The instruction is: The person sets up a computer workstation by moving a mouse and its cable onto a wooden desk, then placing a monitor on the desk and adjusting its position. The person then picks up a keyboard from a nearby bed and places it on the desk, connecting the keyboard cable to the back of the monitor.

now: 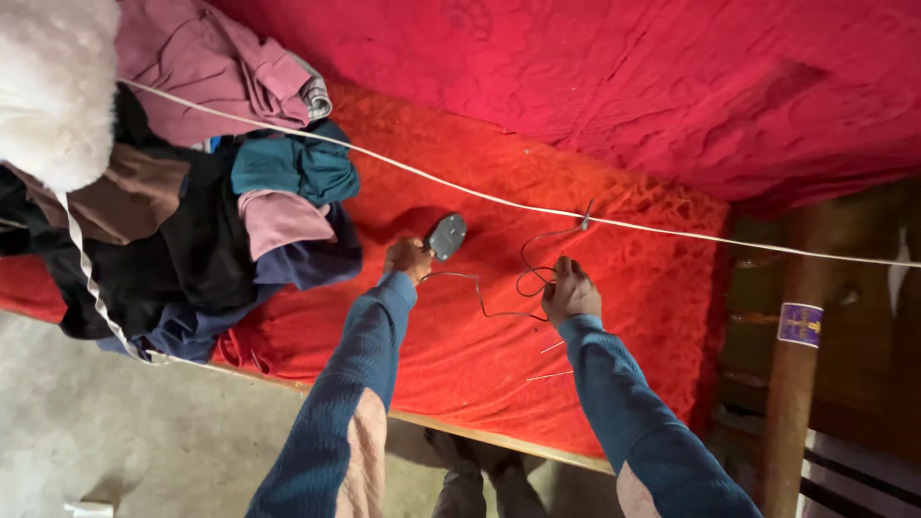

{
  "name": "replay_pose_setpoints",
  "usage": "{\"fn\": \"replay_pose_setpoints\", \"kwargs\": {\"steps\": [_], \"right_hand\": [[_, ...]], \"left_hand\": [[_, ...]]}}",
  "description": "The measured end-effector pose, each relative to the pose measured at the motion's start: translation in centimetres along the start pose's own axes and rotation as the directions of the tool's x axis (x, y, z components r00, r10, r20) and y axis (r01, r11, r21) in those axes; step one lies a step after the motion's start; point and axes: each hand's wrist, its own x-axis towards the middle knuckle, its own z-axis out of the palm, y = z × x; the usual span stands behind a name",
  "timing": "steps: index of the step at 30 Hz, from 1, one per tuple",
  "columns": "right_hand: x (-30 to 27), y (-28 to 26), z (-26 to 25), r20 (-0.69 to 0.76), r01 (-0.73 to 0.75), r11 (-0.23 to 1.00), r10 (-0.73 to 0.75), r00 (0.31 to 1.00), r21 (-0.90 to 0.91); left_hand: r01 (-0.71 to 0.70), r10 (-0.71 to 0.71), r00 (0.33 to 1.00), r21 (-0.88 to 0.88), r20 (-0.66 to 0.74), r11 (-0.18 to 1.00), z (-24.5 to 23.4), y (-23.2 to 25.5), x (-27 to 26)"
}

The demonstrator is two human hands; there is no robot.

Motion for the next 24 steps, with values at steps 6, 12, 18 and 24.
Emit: {"fn": "replay_pose_setpoints", "kwargs": {"steps": [6, 12, 18, 24], "right_hand": [[0.1, 1.1, -4.1, -0.065, -0.02, 0.999, 0.018, 0.998, -0.034], [0.0, 2.4, -8.3, -0.182, -0.039, 0.999, 0.036, 0.983, -0.013], [-0.4, 3.3, -14.1, -0.158, -0.076, 0.996, 0.069, 0.985, -0.037], [-1.6, 4.3, -19.1, -0.188, -0.142, 0.987, 0.126, 0.974, -0.074]], "left_hand": [[0.114, -0.138, 0.975, -0.14, -0.176, 0.984, -2.8, 5.0, -0.8], [-0.031, 0.003, 0.966, -0.104, -0.26, 0.994, -5.5, 12.8, -1.8], [-0.178, 0.117, 0.925, -0.139, -0.363, 0.974, -9.1, 19.7, -3.5], [-0.294, 0.206, 0.893, -0.171, -0.399, 0.941, -12.7, 24.3, -5.6]]}}
